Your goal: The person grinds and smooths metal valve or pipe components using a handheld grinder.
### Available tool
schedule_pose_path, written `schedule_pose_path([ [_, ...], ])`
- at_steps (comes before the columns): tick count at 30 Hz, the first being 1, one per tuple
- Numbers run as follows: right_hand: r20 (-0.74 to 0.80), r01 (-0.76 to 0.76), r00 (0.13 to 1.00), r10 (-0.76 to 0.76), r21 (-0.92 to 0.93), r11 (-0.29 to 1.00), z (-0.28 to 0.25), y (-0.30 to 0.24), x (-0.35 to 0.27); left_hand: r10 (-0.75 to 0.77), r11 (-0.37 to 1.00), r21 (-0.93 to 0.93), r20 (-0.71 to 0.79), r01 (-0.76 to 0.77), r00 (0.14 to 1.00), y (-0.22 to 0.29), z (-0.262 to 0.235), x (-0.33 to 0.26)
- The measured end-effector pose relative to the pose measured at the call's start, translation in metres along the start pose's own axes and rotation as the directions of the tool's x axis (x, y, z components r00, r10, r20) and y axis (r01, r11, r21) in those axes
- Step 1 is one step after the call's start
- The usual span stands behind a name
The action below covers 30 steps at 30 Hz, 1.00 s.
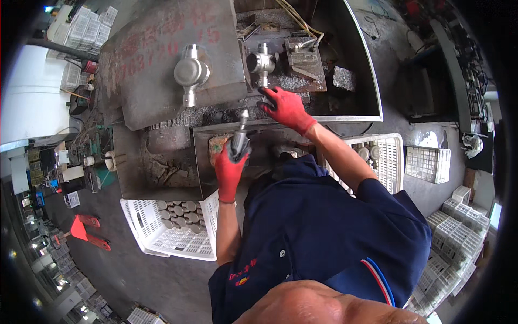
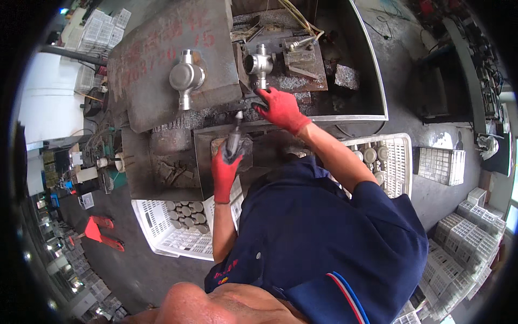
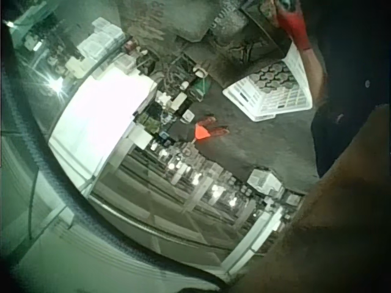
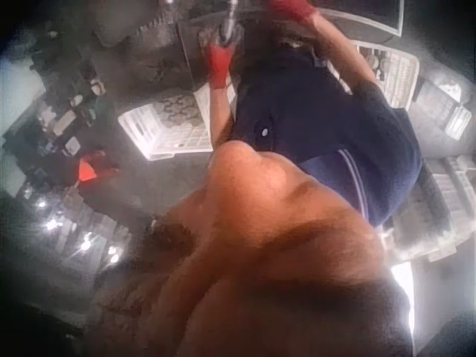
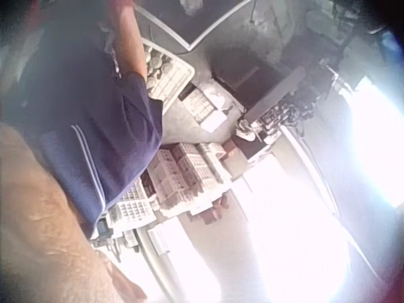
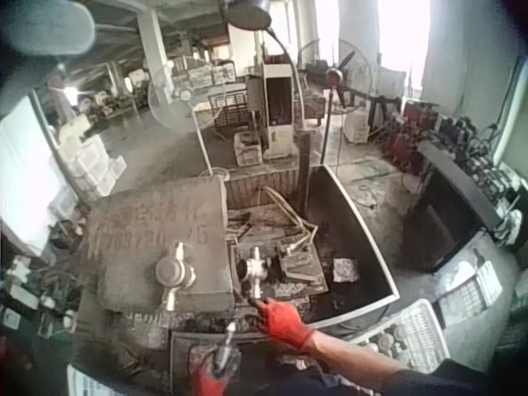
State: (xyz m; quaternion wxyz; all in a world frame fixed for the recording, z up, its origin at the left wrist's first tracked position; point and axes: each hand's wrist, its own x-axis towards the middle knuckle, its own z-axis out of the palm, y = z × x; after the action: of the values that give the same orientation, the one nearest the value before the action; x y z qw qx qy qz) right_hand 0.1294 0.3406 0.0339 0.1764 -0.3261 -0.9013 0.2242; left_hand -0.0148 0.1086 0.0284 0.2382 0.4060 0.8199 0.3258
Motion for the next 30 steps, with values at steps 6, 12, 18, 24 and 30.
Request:
schedule_pose_path([
  [6, 0.191, 0.057, 0.981, 0.026, -0.415, 0.908, 0.046, 0.041, 0.060, -0.037, 0.999, 0.016, -0.065, 0.039, 0.997, -0.026, -0.008, -0.045],
  [12, 0.211, 0.122, 0.977, -0.033, -0.424, 0.898, 0.050, 0.044, 0.070, -0.155, 0.988, 0.001, -0.005, 0.155, 0.988, -0.048, 0.013, -0.078],
  [18, 0.094, 0.084, 0.994, -0.049, -0.419, 0.904, 0.032, 0.038, 0.065, -0.159, 0.985, -0.059, 0.041, 0.161, 0.986, -0.056, 0.015, -0.086],
  [24, -0.023, 0.027, 0.999, -0.036, -0.315, 0.949, 0.029, 0.028, 0.066, -0.217, 0.975, 0.072, 0.096, 0.211, 0.972, -0.055, 0.010, -0.074],
  [30, -0.151, -0.184, 0.974, 0.169, -0.089, 0.979, 0.011, 0.011, 0.056, -0.095, 0.995, 0.018, 0.077, 0.094, 0.993, -0.054, 0.015, -0.071],
])
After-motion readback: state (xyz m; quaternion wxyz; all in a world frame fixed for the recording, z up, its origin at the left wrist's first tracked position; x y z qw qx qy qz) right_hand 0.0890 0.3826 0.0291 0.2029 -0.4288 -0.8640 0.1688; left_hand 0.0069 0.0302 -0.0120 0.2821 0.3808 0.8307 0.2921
